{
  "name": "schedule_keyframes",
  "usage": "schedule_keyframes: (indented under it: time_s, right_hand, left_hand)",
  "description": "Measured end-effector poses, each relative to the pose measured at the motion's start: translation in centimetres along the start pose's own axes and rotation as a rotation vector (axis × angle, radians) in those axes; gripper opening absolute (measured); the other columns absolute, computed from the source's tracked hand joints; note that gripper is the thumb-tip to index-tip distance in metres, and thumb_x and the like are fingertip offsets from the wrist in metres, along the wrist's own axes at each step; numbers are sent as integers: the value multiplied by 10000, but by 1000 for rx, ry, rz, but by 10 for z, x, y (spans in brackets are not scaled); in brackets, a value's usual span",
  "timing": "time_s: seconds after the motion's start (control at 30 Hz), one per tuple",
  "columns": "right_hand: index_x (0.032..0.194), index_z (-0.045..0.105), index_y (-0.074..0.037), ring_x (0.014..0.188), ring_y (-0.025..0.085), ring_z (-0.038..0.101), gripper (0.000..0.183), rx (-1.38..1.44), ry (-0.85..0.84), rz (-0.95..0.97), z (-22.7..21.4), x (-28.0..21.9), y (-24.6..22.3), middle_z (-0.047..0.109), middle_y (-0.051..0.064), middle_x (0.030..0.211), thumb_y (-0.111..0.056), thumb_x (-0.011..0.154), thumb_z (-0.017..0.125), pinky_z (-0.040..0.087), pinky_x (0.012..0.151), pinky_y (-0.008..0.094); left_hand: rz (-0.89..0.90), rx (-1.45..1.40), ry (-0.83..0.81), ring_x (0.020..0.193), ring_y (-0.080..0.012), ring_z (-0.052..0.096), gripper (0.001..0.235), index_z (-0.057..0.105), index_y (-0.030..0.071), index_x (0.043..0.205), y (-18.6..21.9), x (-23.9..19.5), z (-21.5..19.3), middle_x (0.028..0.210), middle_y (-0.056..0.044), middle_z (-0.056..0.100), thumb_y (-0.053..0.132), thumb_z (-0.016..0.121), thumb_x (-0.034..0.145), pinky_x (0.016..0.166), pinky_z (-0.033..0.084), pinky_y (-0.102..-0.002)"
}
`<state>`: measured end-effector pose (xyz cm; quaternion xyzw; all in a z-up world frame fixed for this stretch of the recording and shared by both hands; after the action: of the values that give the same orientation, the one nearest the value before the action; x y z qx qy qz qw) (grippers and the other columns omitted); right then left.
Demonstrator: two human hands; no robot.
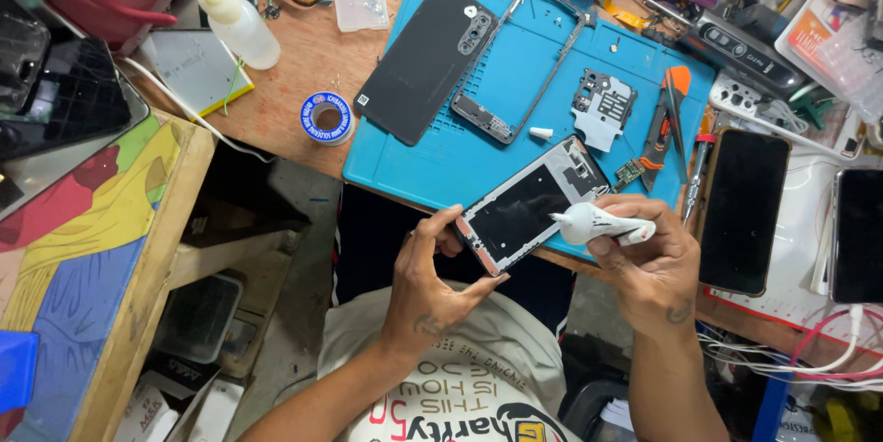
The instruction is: The person applies adhesive to the edges of a disassembled smartphone frame using a small bottle, then uses a precision screwdriver to work on a separate screen assembly. The workspace contains multiple phone parts and tools.
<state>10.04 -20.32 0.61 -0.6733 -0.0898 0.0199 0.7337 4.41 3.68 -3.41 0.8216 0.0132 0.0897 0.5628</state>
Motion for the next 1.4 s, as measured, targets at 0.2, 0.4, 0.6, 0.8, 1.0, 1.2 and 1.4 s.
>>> schedule_keyframes:
  time_s: [0.2, 0.4, 0.6, 0.8, 1.0, 1.2, 1.4]
  right_hand:
    - [1135, 643, -19, 1118, 200, 689, 338, -147, -181, -74, 30, 14, -12, 685, 155, 1190, 123, 851, 760, 622, 964, 356]
    - [1143, 652, -30, 1098, 184, 682, 365, -277, -279, -106, 43, 27, -24, 705, 132, 1166, 109, 829, 776, 597, 956, 321]
    - [1135, 651, -24, 1105, 186, 686, 342, -331, -225, -146, 49, 28, -28, 710, 131, 1147, 87, 844, 791, 573, 969, 318]
    - [1119, 644, -27, 1081, 202, 691, 348, -458, -157, -254, 67, 19, -23, 725, 139, 1139, 57, 834, 825, 556, 929, 308]
    - [1096, 664, -46, 1030, 231, 708, 347, -658, -166, -411, 82, 16, -23, 741, 124, 1099, 14, 813, 855, 581, 867, 322]
    - [1126, 674, -47, 1030, 257, 689, 347, -713, -211, -429, 85, 18, -21, 739, 117, 1125, 8, 815, 818, 570, 883, 349]
    - [1141, 683, -57, 1028, 257, 676, 358, -759, -215, -428, 88, 19, -18, 742, 103, 1136, 2, 818, 823, 565, 881, 349]
  left_hand:
    - [-65, -94, -14, 879, -179, 640, 939, 485, 40, 1431, -1, 3, -1, 971, -85, 644, 219, 969, 646, 794, 573, -326]
    - [-87, -155, -40, 865, -169, 649, 934, 456, 46, 1458, 3, 1, -1, 947, -67, 651, 210, 956, 687, 789, 575, -313]
    - [-167, -182, -58, 823, -165, 646, 941, 432, 51, 1486, 0, 3, -2, 883, -52, 653, 209, 933, 705, 778, 566, -308]
    - [-104, -194, -31, 844, -153, 647, 984, 384, 46, 1506, -4, 0, -2, 888, -47, 649, 264, 940, 724, 798, 567, -309]
    - [-58, -142, -13, 835, -150, 647, 1019, 406, 55, 1477, -10, 0, -5, 891, -49, 643, 299, 973, 666, 788, 577, -306]
    - [-46, -176, -36, 863, -157, 645, 973, 438, 68, 1424, -15, 3, -9, 926, -54, 639, 299, 979, 648, 798, 579, -311]
    - [-83, -201, -65, 853, -152, 638, 940, 455, 103, 1397, -20, 6, -10, 911, -37, 641, 299, 981, 643, 790, 577, -306]
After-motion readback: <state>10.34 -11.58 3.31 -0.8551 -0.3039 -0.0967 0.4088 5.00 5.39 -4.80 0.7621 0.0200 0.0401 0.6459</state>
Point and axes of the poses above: each hand's wrist, its own x-axis towards the middle knuckle, its own z-axis out of the palm, y = z × x, the point moved 3 cm from there along x, towards the middle knuckle
